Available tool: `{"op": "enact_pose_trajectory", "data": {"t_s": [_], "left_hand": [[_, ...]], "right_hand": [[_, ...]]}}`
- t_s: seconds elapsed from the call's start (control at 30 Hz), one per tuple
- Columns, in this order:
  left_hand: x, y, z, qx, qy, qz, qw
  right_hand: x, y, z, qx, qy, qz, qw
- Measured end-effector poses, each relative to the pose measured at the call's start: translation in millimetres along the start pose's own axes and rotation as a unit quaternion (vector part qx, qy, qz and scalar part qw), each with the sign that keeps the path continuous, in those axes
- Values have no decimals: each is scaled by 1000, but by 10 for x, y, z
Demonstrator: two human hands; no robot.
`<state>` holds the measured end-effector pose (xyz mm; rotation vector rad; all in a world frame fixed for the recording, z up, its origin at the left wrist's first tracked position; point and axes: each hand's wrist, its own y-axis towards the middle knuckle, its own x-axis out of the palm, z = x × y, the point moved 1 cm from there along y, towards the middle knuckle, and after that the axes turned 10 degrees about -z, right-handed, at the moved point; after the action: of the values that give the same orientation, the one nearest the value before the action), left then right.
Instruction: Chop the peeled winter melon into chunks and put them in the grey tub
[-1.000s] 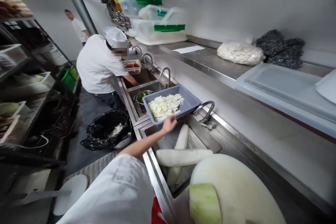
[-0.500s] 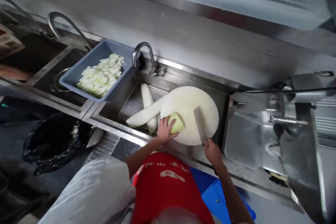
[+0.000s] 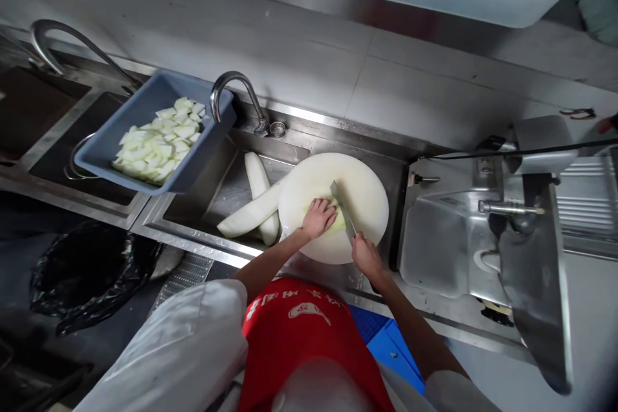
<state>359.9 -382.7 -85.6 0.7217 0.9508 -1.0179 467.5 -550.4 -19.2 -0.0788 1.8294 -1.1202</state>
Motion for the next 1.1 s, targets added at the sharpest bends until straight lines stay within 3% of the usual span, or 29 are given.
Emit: {"op": "enact_pose_trajectory", "data": {"t_s": [0.17,0.43,0.6,0.73,0.97,1.1], "left_hand": [[28,135,14,37,-20,-10,999],[13,143,29,33,10,-24,999],[2,147,40,30,5,-32,999],[8,153,38,34,0,-33,999],[13,126,9,39,-42,-25,998],[15,117,4,48,-46,-22,998]], "right_hand": [[-46,-33,-40,12,8,-20,1000],[-176,-506,-2,36,2,-38,999],[-251,-642,16,26,-14,-46,999],[-319,-519,-37,25,-28,-56,998],[-252,137,-272,16,-5,-26,1000],[-348,29,-260,11,-25,-20,999]]}}
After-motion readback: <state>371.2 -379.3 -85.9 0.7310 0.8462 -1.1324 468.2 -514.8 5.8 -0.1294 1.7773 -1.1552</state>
